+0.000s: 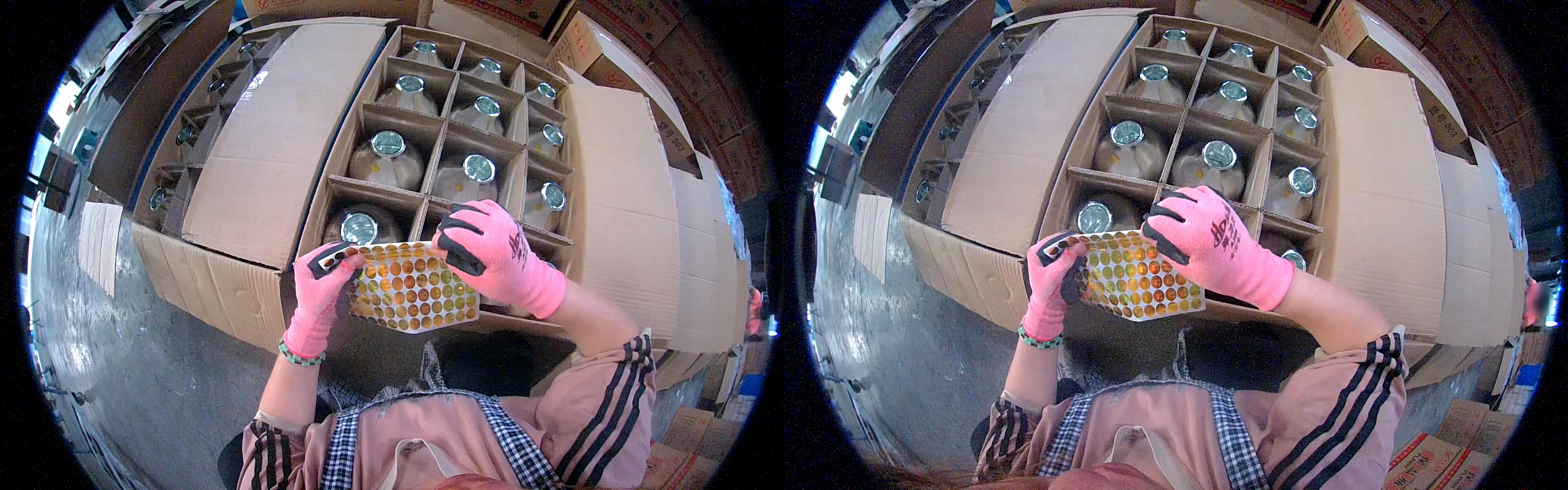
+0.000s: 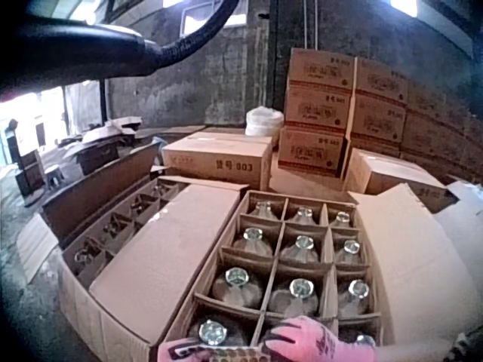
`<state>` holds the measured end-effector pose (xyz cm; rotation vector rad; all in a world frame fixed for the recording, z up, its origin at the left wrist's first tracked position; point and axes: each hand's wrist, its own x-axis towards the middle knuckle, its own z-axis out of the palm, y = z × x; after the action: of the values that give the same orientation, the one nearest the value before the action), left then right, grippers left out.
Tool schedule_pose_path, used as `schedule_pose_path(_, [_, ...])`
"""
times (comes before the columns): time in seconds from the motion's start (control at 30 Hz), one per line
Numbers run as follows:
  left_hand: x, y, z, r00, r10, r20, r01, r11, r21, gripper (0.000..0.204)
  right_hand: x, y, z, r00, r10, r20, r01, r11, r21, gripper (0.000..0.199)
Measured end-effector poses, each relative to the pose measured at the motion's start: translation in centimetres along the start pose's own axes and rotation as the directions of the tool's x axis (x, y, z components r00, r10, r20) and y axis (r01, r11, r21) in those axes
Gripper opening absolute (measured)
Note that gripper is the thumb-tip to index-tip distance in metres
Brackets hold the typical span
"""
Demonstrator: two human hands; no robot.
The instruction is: The person applies round stickers to the tops of glass jars arranged in a cardboard box. They peel individual stickers from a sheet and press them onto the jar lids one by one.
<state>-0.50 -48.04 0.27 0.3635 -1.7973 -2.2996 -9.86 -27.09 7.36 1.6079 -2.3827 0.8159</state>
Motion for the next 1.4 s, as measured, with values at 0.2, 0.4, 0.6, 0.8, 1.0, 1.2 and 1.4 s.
schedule_pose_path(0.2, [-0.3, 0.4, 0.2, 0.999, -0.030, -0.034, 0.032, 0.996, 0.088, 0.012, 0.9, 1.1, -1.1, 0.970, 0.245, -0.005, -0.218, 0.871, 0.441, 0.016])
schedule_pose_path(0.4, [0.5, 0.3, 1.0, 0.999, -0.033, -0.001, 0.033, 0.999, 0.035, 0.012, 2.9, 20.2, -2.8, 0.835, 0.511, -0.204, -0.527, 0.849, -0.027, 0.048])
schedule_pose_path(0.6, [0.4, 0.1, 0.2, 0.999, -0.034, -0.012, 0.034, 0.999, 0.029, 0.013, 6.5, 22.7, 0.7, 0.678, 0.697, 0.232, -0.452, 0.645, -0.616, 0.041])
schedule_pose_path(0.8, [0.4, 0.0, -0.2, 0.999, -0.033, 0.005, 0.033, 0.998, 0.047, 0.013, 7.7, 23.1, 1.5, 0.706, 0.643, 0.296, -0.267, 0.629, -0.731, 0.040])
schedule_pose_path(1.0, [0.6, 0.0, 0.1, 0.999, -0.037, 0.037, 0.037, 0.999, 0.020, 0.014, 6.6, 22.6, 0.8, 0.857, 0.512, -0.058, -0.426, 0.641, -0.639, 0.030])
schedule_pose_path(1.2, [0.2, 0.0, -0.5, 1.000, 0.012, 0.012, -0.013, 0.995, 0.103, 0.015, 7.0, 6.6, -1.5, 0.914, 0.360, -0.187, -0.257, 0.870, 0.420, 0.017])
schedule_pose_path(1.4, [0.5, 0.0, -0.3, 0.999, -0.024, 0.048, 0.025, 0.999, -0.027, 0.016, 4.4, -0.8, -1.1, 0.944, 0.146, 0.295, -0.161, 0.987, 0.026, 0.021])
